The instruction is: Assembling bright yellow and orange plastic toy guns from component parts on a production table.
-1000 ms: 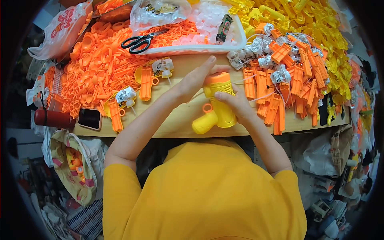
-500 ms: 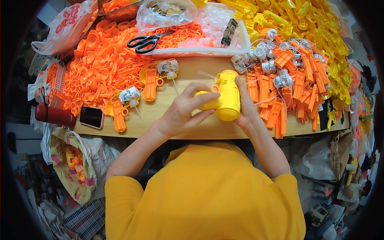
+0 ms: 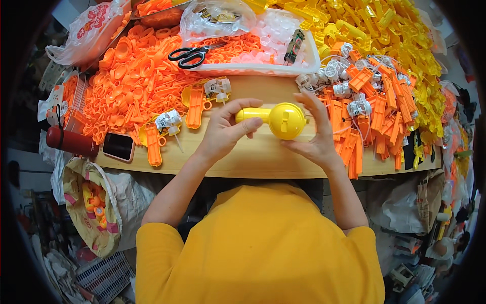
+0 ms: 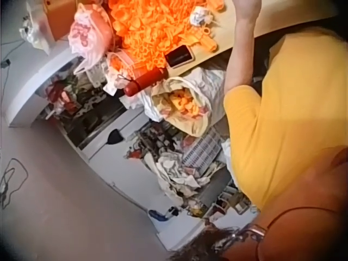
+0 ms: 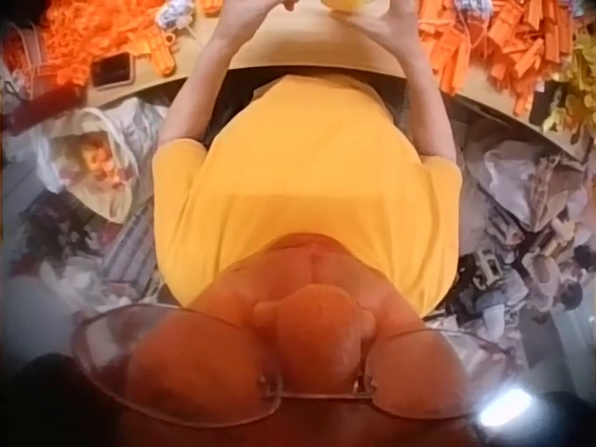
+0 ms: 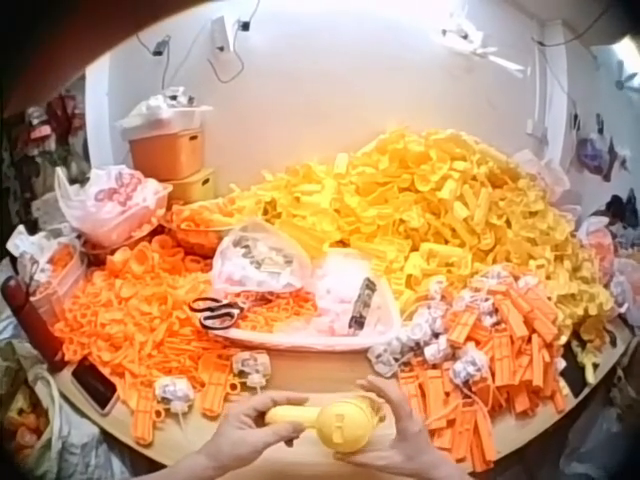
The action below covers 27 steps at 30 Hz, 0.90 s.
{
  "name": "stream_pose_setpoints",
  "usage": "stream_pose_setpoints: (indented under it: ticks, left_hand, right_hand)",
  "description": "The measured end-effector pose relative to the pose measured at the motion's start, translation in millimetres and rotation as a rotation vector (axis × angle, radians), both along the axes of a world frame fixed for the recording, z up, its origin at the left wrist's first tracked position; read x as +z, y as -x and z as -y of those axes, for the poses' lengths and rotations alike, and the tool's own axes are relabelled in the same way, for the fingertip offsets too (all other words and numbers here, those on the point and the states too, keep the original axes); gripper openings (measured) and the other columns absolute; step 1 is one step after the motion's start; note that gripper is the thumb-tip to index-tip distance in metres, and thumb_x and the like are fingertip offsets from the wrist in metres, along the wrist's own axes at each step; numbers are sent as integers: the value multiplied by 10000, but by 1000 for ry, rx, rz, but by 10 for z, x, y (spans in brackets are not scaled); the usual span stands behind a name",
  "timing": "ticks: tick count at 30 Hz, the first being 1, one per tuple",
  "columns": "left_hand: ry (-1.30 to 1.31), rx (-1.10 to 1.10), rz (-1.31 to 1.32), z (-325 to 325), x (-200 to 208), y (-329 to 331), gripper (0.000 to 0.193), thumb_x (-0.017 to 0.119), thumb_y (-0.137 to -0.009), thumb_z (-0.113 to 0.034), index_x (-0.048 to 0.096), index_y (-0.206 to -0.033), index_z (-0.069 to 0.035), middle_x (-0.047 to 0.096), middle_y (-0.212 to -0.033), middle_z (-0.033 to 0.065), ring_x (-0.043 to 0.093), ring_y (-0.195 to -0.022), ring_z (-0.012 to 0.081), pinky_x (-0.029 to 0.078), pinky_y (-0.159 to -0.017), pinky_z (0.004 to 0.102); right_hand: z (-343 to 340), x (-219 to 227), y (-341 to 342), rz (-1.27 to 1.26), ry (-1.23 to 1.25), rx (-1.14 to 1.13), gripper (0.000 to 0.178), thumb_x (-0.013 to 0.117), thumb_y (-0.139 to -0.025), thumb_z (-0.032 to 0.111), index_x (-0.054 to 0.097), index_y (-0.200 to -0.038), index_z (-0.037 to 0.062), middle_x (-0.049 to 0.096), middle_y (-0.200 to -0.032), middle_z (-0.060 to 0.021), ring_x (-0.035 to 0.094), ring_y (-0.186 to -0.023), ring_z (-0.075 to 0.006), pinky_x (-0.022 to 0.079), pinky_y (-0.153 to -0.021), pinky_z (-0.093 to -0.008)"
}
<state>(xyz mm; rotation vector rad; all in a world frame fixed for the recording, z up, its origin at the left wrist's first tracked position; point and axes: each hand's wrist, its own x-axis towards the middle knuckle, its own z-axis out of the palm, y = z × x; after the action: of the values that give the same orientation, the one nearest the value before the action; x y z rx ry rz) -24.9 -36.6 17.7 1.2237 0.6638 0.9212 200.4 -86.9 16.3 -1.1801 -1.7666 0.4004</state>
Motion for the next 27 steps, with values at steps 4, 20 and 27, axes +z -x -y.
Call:
stream_pose_setpoints:
  ticks: [4, 20, 27]
  left_hand:
    - [35, -64, -3, 55, 25, -49, 333, 652, -855, -103, 563, -1162, -8, 611, -844, 34, 572, -678, 97, 493, -617, 240]
    - [-295, 329, -56, -103, -75, -264, 579, 365, -988, -402, 618, -668, 8, 565, -575, 51, 482, -507, 96, 393, -519, 230]
    - [-220, 449, -101, -91, -134, -283, 569, 312, -997, -314, 555, -578, -14, 499, -553, 49, 459, -533, 124, 370, -560, 266]
  right_hand:
    - [2, 18, 69, -177, 152, 206, 949, 860, -589, 107, 335, -1379, 90, 527, -1190, -87, 545, -1064, -192, 446, -910, -321]
    - [133, -95, 355, -229, 97, 75, 639, 841, -613, 98, 476, -1134, 43, 528, -1020, -68, 555, -920, -168, 466, -806, -296]
    - [123, -166, 448, -185, -78, 4, 665, 867, -585, 133, 479, -1116, 41, 583, -916, -95, 606, -774, -201, 498, -696, -297]
